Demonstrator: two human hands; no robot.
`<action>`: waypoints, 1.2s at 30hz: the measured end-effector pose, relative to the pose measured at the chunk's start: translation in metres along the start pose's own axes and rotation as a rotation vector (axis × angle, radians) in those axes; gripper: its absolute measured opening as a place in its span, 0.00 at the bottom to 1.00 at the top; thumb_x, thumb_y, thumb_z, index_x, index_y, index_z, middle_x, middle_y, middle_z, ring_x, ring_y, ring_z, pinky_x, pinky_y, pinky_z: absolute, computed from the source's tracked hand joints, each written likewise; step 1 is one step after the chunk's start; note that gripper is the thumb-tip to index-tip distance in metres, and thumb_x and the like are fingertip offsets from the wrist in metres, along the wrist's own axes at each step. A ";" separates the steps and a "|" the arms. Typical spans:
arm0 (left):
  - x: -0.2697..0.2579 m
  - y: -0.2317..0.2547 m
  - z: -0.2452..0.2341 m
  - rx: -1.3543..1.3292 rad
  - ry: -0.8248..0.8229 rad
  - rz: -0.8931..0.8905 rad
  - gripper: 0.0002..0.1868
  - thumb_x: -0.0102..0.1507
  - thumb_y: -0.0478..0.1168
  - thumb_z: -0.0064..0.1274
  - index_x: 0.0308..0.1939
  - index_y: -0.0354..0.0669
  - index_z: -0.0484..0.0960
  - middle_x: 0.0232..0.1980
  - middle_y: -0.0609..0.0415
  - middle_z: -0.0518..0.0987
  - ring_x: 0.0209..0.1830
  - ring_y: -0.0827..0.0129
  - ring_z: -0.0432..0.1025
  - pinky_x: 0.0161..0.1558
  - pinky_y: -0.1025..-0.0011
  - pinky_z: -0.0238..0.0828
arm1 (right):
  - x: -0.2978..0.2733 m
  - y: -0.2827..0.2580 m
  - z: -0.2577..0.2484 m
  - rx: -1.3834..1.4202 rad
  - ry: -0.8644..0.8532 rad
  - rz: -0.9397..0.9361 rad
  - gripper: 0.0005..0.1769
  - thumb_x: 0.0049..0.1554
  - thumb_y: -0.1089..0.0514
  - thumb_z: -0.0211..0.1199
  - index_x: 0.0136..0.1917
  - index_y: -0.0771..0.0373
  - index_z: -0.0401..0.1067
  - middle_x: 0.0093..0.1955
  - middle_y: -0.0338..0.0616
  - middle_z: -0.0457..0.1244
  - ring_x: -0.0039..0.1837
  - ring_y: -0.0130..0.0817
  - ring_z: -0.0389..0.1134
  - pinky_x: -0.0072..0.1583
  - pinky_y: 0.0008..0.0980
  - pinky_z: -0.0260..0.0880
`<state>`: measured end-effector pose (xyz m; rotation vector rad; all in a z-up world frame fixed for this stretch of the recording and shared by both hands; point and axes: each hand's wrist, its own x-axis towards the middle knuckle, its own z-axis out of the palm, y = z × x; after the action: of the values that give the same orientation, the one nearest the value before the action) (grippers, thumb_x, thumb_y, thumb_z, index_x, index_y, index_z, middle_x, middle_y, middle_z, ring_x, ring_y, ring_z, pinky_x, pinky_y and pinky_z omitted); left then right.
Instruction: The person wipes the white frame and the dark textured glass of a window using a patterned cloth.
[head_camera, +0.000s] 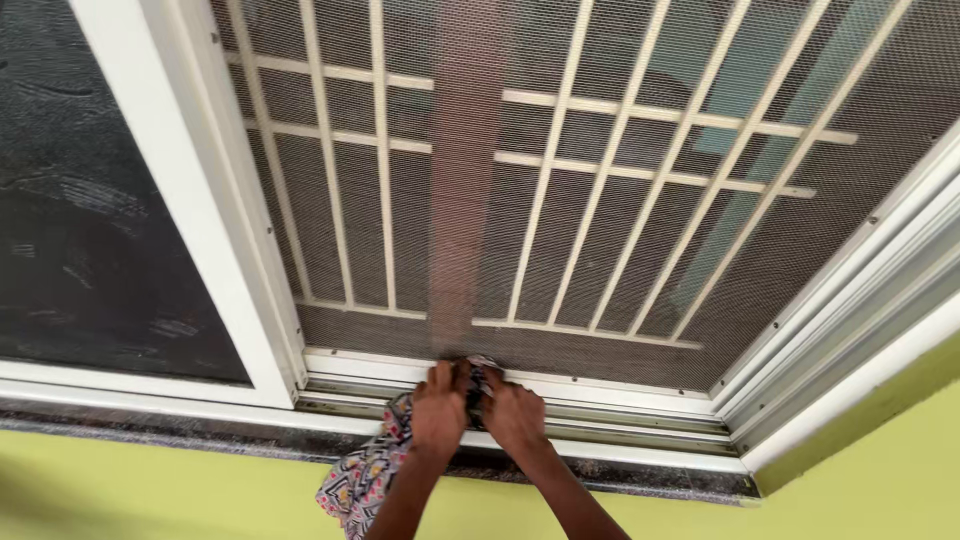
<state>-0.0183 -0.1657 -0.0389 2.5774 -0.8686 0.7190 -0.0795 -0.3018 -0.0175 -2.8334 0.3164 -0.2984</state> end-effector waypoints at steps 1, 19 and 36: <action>0.003 0.011 0.004 -0.005 -0.073 0.034 0.32 0.57 0.36 0.49 0.67 0.39 0.70 0.54 0.42 0.71 0.53 0.52 0.69 0.48 0.56 0.73 | -0.006 0.011 0.001 0.007 0.091 0.040 0.31 0.53 0.55 0.65 0.70 0.53 0.67 0.36 0.54 0.71 0.35 0.47 0.74 0.40 0.46 0.75; 0.046 0.148 0.022 -0.493 -0.271 0.307 0.36 0.58 0.27 0.53 0.69 0.58 0.74 0.65 0.40 0.74 0.49 0.53 0.77 0.44 0.60 0.79 | -0.104 0.093 -0.100 -0.170 0.809 0.273 0.28 0.39 0.60 0.70 0.54 0.62 0.70 0.66 0.68 0.63 0.65 0.60 0.62 0.63 0.52 0.63; -0.049 -0.036 -0.043 -0.310 0.011 -0.289 0.42 0.50 0.59 0.69 0.62 0.43 0.76 0.53 0.43 0.80 0.53 0.48 0.73 0.54 0.42 0.63 | 0.016 -0.022 0.041 0.286 0.759 -0.366 0.07 0.59 0.68 0.57 0.51 0.64 0.68 0.45 0.55 0.64 0.41 0.56 0.68 0.40 0.48 0.67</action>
<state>-0.0445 -0.0966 -0.0357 2.3486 -0.5369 0.4722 -0.0506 -0.2746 -0.0470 -2.3646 -0.1084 -1.3743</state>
